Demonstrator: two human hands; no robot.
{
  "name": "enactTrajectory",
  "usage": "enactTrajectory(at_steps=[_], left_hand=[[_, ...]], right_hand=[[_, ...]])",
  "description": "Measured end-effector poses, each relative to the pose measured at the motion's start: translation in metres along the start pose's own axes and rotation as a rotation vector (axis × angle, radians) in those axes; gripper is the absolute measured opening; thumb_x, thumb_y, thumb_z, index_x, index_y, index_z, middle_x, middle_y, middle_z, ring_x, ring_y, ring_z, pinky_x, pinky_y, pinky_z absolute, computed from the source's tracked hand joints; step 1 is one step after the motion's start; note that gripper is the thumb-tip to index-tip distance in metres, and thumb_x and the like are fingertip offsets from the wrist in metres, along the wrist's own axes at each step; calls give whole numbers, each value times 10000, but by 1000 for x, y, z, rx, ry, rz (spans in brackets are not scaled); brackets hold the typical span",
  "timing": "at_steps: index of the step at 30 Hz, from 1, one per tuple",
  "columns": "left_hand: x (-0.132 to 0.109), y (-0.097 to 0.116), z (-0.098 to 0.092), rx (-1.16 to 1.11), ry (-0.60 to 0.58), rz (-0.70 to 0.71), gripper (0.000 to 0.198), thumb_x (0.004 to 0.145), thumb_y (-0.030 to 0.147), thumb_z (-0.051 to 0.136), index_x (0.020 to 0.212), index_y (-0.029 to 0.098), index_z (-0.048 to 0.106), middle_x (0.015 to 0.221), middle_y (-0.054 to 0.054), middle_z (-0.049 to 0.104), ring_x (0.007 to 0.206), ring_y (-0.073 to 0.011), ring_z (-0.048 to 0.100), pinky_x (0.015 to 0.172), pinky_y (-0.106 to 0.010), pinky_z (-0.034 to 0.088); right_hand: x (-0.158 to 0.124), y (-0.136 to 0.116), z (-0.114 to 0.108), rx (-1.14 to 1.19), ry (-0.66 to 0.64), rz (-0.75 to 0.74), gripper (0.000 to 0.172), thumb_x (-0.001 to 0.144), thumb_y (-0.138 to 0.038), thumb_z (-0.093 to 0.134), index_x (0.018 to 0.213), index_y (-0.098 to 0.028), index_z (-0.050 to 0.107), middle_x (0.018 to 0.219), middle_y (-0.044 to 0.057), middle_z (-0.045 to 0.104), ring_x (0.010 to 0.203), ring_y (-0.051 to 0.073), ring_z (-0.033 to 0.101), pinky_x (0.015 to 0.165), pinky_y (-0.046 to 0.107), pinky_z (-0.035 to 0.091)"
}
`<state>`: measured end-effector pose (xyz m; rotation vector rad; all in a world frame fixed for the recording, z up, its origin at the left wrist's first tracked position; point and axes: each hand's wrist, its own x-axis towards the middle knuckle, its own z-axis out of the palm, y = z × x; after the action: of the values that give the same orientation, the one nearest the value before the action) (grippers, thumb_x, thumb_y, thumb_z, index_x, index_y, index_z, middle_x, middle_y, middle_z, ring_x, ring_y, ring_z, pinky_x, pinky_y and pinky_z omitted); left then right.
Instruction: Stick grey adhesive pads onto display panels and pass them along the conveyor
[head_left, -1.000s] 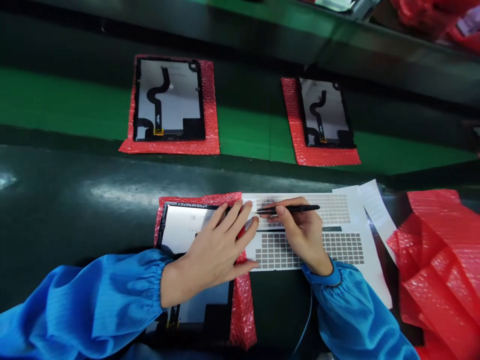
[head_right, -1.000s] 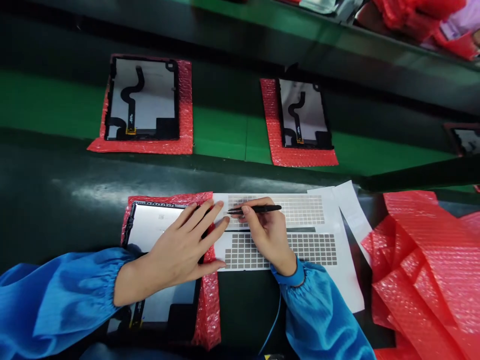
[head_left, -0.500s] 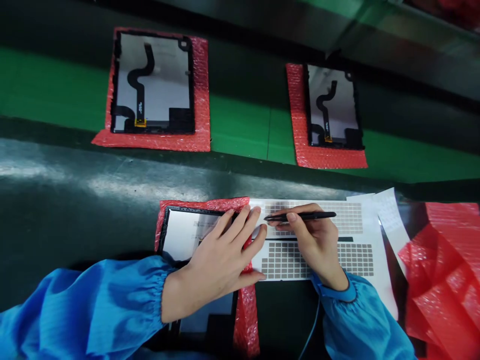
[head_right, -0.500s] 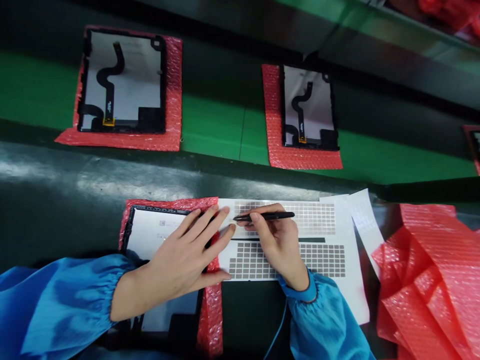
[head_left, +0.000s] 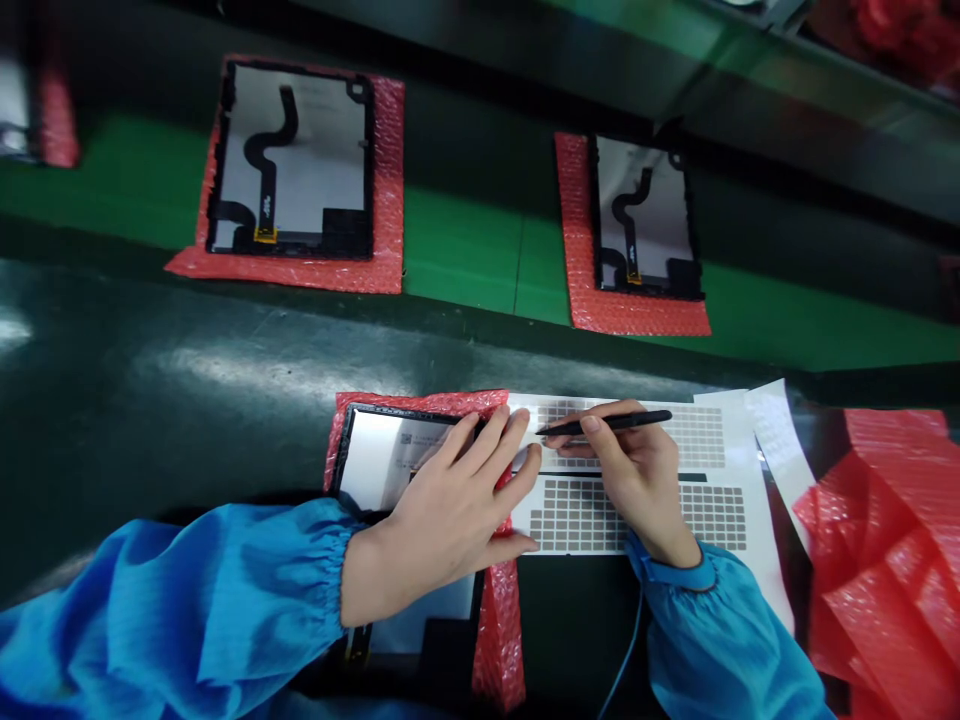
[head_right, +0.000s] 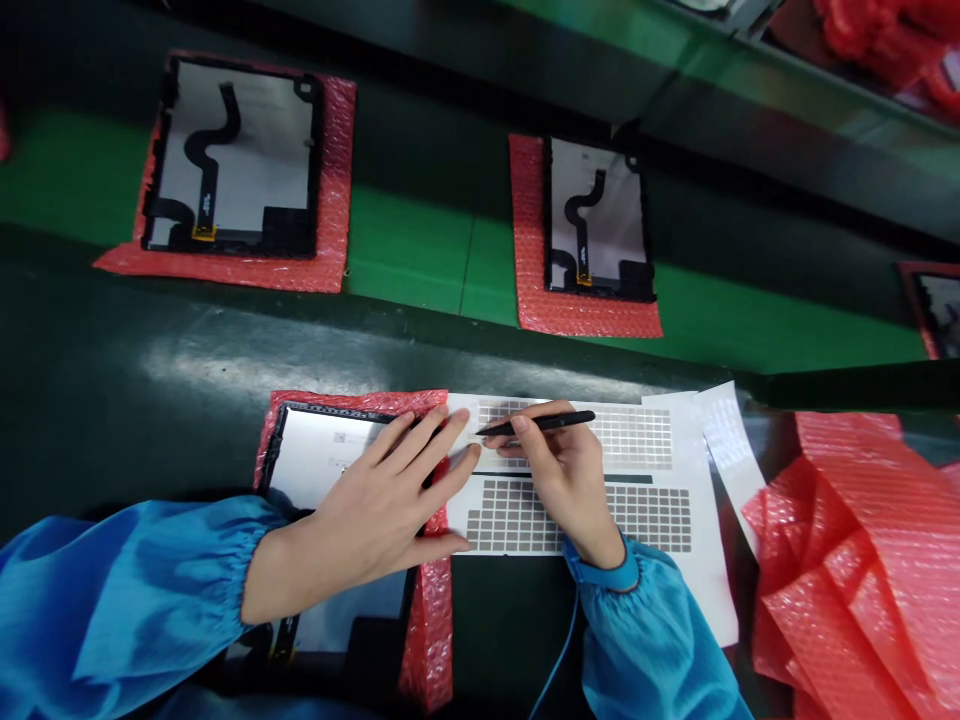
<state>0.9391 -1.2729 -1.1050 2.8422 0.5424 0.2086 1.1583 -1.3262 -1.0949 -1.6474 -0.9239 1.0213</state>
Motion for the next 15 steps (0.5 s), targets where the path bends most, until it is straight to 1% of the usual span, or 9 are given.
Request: enactTrajectory(at_steps=[4, 6, 9, 10, 11, 12, 13, 14, 15], left_hand=[[4, -1, 3, 3, -6, 2, 837, 943, 713, 541, 1497, 88, 485, 1651, -285, 337, 1522, -447, 350, 1221, -559, 256], [4, 0, 0, 17, 5, -4, 859, 934, 721, 552, 1497, 74, 492, 1645, -289, 346, 1523, -450, 347, 1225, -565, 251], [-10, 8, -17, 53, 42, 8, 893, 947, 716, 531, 1507, 22, 478, 1630, -294, 370, 1530, -450, 329, 1232, -565, 248], [-19, 12, -25, 63, 57, 25, 857, 968, 689, 514, 1493, 11, 494, 1603, -288, 418, 1508, -446, 368, 1217, -562, 280], [-30, 17, -33, 65, 63, 51, 782, 996, 643, 496, 1461, 15, 532, 1548, -271, 498, 1452, -432, 452, 1179, -552, 339], [-42, 22, -40, 55, 57, 80, 694, 1021, 596, 472, 1408, 30, 583, 1450, -245, 598, 1343, -404, 564, 1111, -533, 414], [-54, 26, -46, 42, 35, 100, 612, 1036, 548, 458, 1349, 50, 628, 1313, -212, 688, 1188, -366, 662, 1021, -508, 476], [-66, 30, -49, 37, -3, 100, 546, 1038, 500, 462, 1307, 65, 653, 1158, -178, 747, 1021, -328, 716, 941, -486, 510], [-77, 32, -51, 49, -51, 84, 502, 1024, 455, 485, 1297, 71, 658, 1007, -148, 772, 872, -298, 731, 896, -477, 521]], right_hand=[[2, -2, 3, 48, 68, -8, 208, 950, -384, 758, 931, -196, 669, 825, 44, 815, 694, 218, 821, 621, 319, 704], [-2, -8, 5, 65, 126, -35, 228, 931, -390, 778, 916, -193, 665, 790, 36, 809, 677, 226, 821, 619, 331, 706], [-14, -20, 14, 119, 194, -64, 210, 931, -379, 780, 925, -200, 672, 799, 26, 810, 682, 235, 825, 642, 348, 711], [-19, -25, 19, 144, 209, -71, 192, 935, -367, 777, 934, -204, 676, 806, 24, 812, 685, 237, 827, 650, 350, 712], [-25, -29, 26, 168, 223, -83, 173, 938, -350, 775, 933, -208, 678, 809, 23, 815, 683, 239, 827, 650, 346, 712], [-31, -33, 35, 186, 230, -91, 156, 941, -334, 773, 930, -208, 681, 809, 24, 817, 677, 240, 827, 649, 343, 712], [-37, -37, 46, 205, 234, -98, 144, 944, -324, 770, 928, -211, 683, 803, 23, 819, 657, 239, 824, 635, 335, 710], [-43, -40, 58, 218, 221, -89, 140, 948, -324, 764, 921, -212, 685, 796, 25, 821, 637, 237, 821, 620, 328, 708], [-47, -43, 71, 222, 189, -56, 144, 952, -328, 759, 909, -213, 684, 792, 29, 824, 627, 238, 819, 612, 327, 708]])
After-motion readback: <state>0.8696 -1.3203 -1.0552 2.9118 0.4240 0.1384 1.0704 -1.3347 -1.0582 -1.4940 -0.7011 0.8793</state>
